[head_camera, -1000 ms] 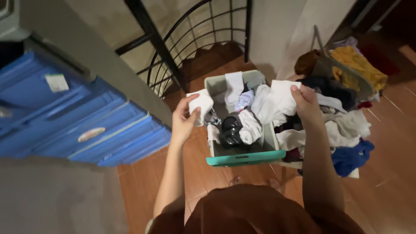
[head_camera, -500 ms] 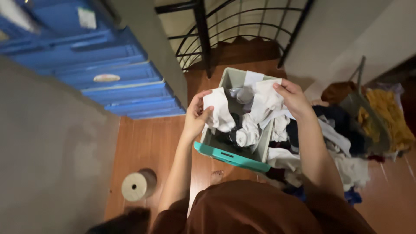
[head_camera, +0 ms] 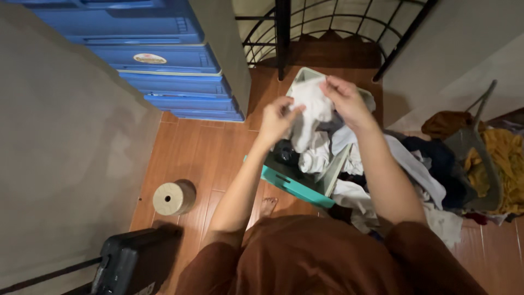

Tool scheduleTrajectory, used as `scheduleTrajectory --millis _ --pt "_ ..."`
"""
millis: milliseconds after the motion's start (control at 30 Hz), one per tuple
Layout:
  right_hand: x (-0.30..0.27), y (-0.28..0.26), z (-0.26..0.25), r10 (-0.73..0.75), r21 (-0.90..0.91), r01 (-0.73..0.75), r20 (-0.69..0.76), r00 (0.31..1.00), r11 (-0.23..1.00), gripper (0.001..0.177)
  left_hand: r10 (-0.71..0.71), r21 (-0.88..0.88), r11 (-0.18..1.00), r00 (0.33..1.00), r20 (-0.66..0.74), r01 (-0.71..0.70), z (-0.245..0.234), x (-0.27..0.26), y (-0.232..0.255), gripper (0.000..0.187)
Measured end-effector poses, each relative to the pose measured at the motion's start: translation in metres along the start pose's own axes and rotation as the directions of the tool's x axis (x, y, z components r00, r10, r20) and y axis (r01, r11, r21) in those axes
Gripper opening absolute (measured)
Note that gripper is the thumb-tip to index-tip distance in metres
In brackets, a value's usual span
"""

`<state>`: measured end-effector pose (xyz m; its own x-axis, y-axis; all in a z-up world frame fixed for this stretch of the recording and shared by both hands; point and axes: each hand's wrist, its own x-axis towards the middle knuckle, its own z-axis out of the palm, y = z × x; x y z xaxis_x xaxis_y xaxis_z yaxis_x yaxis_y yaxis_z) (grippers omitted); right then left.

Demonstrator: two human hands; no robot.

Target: The person sorts through a pile of mixed laundry in a teal basket, picking up individual items such as white socks, underwear, and shirts. They unfold and inspect each piece before placing it into a separate pile on the floor.

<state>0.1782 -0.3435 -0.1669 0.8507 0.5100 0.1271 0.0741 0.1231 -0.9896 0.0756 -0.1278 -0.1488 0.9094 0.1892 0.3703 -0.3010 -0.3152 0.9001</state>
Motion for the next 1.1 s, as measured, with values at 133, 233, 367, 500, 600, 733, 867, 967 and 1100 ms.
scheduleTrajectory --millis 133,233,367,500,600,733,867,967,1100 --pt "-0.005 0.052 -0.012 0.143 -0.63 -0.216 -0.166 0.976 0.746 0.03 -0.185 -0.051 0.982 0.98 -0.075 0.181 -0.031 0.002 -0.01 0.019" --pt "-0.025 0.115 -0.022 0.071 -0.896 0.064 0.106 0.992 0.439 0.055 -0.133 -0.321 0.94 0.991 -0.02 0.12 -0.054 0.002 -0.011 0.017" --pt "-0.035 0.138 -0.025 0.27 -0.872 -0.102 0.036 0.962 0.479 0.033 -0.146 -0.334 0.934 0.988 -0.043 0.123 -0.069 -0.001 -0.009 0.017" --pt "-0.022 0.082 -0.044 0.31 -0.63 -0.244 -0.007 0.951 0.737 0.021 -0.181 -0.375 0.916 0.981 -0.064 0.144 -0.08 0.0 -0.009 0.017" --pt "-0.017 0.032 -0.055 0.188 -0.396 -0.178 -0.014 0.982 0.901 0.015 -0.185 -0.376 0.915 0.98 -0.068 0.147 -0.088 0.001 -0.006 0.017" --pt "-0.012 -0.007 -0.057 0.151 -0.258 -0.176 -0.111 0.982 0.95 0.017 -0.183 -0.388 0.909 0.982 -0.049 0.151 -0.09 0.001 0.001 0.018" --pt "-0.007 -0.011 -0.064 0.06 -0.164 -0.088 -0.165 0.984 0.982 0.018 -0.152 -0.35 0.928 0.988 -0.036 0.13 -0.092 -0.001 0.003 0.018" --pt "-0.007 -0.005 -0.066 0.101 -0.175 -0.157 -0.293 0.951 0.972 0.02 -0.117 -0.343 0.934 0.993 -0.036 0.098 -0.093 -0.003 0.001 0.017" --pt "0.002 0.009 -0.062 0.072 -0.234 -0.177 -0.396 0.916 0.956 0.022 -0.119 -0.313 0.945 0.991 -0.06 0.095 -0.095 -0.005 -0.004 0.018"
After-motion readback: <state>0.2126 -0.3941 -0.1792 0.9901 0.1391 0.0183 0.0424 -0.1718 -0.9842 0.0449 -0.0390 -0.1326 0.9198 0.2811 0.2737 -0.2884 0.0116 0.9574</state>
